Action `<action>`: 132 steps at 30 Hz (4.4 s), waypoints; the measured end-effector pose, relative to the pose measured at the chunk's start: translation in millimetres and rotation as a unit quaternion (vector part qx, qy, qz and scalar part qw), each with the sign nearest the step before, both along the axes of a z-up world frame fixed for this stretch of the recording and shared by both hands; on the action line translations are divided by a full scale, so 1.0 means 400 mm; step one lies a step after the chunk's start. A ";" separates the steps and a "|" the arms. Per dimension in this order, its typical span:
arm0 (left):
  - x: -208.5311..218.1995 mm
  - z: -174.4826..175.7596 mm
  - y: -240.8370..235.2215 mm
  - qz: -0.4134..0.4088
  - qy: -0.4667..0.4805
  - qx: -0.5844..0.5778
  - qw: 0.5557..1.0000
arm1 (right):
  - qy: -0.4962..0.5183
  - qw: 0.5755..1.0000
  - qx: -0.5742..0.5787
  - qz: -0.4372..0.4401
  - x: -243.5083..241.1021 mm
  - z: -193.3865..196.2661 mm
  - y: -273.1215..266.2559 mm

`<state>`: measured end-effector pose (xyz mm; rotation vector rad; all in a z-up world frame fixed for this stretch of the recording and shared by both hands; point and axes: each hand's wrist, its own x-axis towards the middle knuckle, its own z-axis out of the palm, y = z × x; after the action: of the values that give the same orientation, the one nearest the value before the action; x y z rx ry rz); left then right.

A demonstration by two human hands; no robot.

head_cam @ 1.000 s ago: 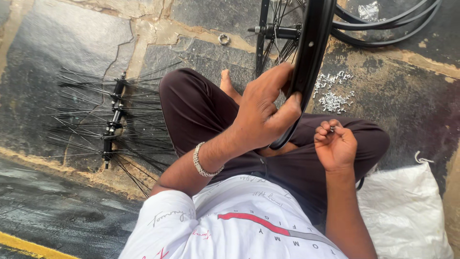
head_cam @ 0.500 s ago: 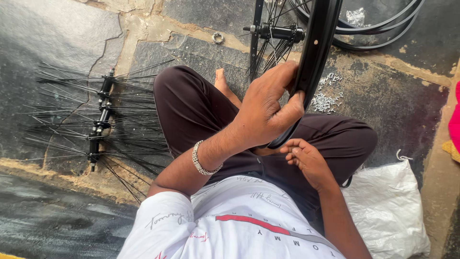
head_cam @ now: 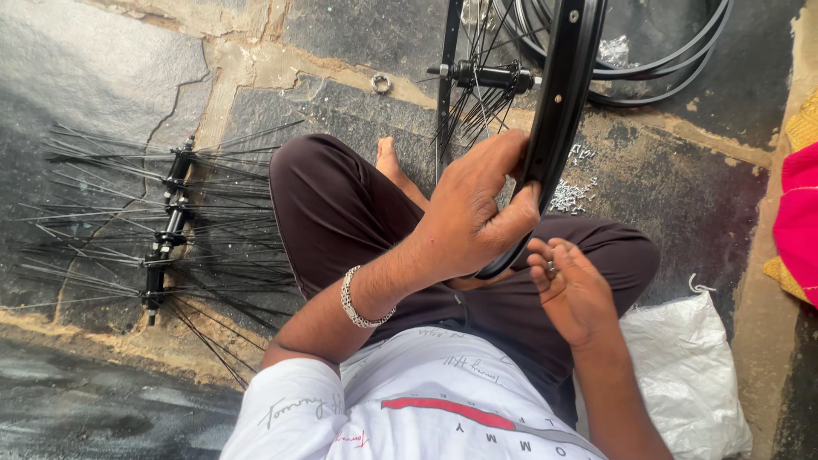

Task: The person sits on the floor and laces a bicycle wheel by inserting spokes through the rim and hub. They repeatedly pick up small metal nipples from a pile on the floor and screw them onto the spoke ends to secure them.

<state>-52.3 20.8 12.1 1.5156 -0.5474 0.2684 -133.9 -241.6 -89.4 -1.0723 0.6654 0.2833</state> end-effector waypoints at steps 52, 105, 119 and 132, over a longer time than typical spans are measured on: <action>0.011 -0.021 0.001 0.012 -0.033 -0.017 0.999 | -0.444 0.395 -0.771 0.228 0.119 0.510 0.335; 0.279 -0.124 -0.027 -0.347 -0.143 -0.177 0.910 | -0.384 0.454 -0.785 0.176 0.138 0.404 0.220; 0.258 -0.119 -0.023 -0.335 -0.114 -0.197 0.914 | -0.370 0.496 -0.755 0.217 0.150 0.417 0.195; 0.259 -0.126 -0.027 -0.350 -0.126 -0.214 0.903 | -0.396 0.506 -0.740 0.195 0.135 0.388 0.182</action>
<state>51.5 10.1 -38.2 0.7877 -1.1206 0.0133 -80.0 -169.0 65.6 -2.7781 -0.4622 -0.5943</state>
